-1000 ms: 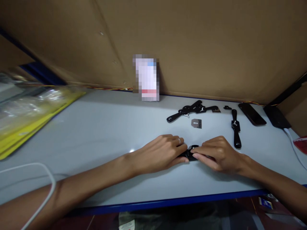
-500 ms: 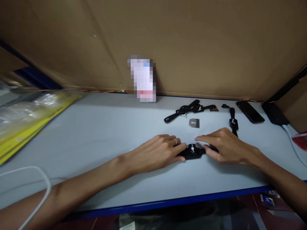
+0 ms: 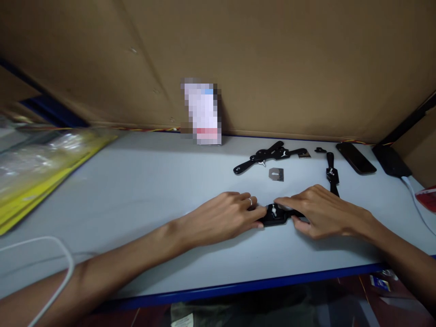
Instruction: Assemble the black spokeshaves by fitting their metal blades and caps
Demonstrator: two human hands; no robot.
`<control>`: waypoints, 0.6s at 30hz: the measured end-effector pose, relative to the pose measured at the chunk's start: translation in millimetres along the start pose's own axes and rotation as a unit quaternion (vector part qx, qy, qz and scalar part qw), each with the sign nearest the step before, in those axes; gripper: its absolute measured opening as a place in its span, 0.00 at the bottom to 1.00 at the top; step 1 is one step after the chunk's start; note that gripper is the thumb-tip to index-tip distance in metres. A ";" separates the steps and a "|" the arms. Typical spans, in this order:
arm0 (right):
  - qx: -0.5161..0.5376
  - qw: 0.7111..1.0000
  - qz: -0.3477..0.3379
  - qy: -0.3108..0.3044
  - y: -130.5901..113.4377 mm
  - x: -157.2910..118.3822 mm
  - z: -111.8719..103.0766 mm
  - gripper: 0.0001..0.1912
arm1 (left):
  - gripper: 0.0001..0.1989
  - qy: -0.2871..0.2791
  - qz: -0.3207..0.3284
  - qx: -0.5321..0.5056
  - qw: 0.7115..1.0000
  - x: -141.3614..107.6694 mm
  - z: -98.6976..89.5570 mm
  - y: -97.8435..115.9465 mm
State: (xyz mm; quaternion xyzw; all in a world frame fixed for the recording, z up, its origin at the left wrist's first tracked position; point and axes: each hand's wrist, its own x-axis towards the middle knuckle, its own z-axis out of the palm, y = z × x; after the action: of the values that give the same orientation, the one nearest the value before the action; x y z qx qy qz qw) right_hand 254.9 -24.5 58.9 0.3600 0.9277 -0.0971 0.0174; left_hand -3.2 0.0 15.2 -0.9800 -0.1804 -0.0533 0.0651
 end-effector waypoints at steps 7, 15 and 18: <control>0.012 0.999 0.012 -0.036 -0.4 0.7 -3.5 0.18 | 0.22 -0.012 -0.035 -0.018 0.999 0.0 0.6 0.3; 0.028 0.999 0.012 -0.035 -1.1 2.4 -3.7 0.16 | 0.23 -0.035 -0.039 -0.029 0.998 0.5 0.4 1.1; 0.037 0.999 0.014 -0.037 -2.2 2.2 -5.1 0.15 | 0.23 -0.032 -0.039 -0.031 0.998 0.4 0.5 0.7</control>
State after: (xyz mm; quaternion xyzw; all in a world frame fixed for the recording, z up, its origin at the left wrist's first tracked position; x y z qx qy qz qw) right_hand 252.1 -23.6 64.1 0.3691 0.9173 -0.1441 0.0398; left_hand -2.5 -0.5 14.7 -0.9750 -0.2185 -0.0295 0.0271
